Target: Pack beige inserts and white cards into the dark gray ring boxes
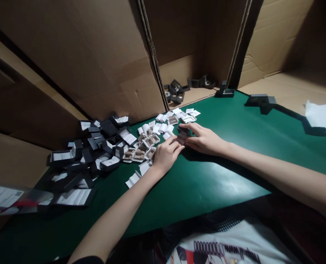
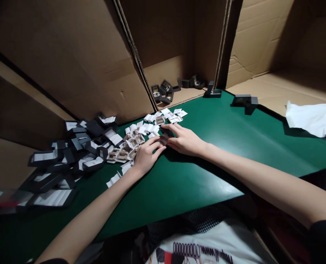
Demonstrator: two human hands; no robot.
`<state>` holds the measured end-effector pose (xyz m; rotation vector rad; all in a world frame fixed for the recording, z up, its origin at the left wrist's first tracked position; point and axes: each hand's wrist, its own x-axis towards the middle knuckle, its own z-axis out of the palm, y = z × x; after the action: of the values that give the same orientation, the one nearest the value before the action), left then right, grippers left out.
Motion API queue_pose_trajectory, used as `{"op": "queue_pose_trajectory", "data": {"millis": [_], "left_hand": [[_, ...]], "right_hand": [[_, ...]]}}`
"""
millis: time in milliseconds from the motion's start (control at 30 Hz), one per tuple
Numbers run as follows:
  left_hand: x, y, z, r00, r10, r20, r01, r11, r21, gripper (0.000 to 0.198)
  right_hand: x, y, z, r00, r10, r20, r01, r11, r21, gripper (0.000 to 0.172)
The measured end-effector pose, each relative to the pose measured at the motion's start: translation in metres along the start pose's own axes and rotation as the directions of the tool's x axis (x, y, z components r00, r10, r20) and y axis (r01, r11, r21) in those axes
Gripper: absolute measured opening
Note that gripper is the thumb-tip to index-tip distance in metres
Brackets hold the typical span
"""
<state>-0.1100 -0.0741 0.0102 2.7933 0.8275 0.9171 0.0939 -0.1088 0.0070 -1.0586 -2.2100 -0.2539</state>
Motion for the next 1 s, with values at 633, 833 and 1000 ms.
{"op": "queue_pose_trajectory", "data": {"millis": [633,833,1000], "left_hand": [[-0.003,-0.002,0.003,0.983,0.182,0.029,-0.183,0.983,0.033,0.023],[-0.001,-0.005,0.004,0.985,0.165,0.044,-0.165,0.986,-0.013,0.023],[0.003,-0.005,-0.001,0.983,0.168,0.076,-0.166,0.986,-0.029,0.019]], "right_hand": [[-0.001,0.011,-0.001,1.0,0.013,-0.029,-0.013,1.0,0.008,0.035],[-0.003,0.01,0.004,0.998,0.056,-0.028,-0.056,0.998,0.012,0.033],[-0.003,0.007,0.004,0.996,0.076,-0.034,-0.075,0.996,0.041,0.033]]}}
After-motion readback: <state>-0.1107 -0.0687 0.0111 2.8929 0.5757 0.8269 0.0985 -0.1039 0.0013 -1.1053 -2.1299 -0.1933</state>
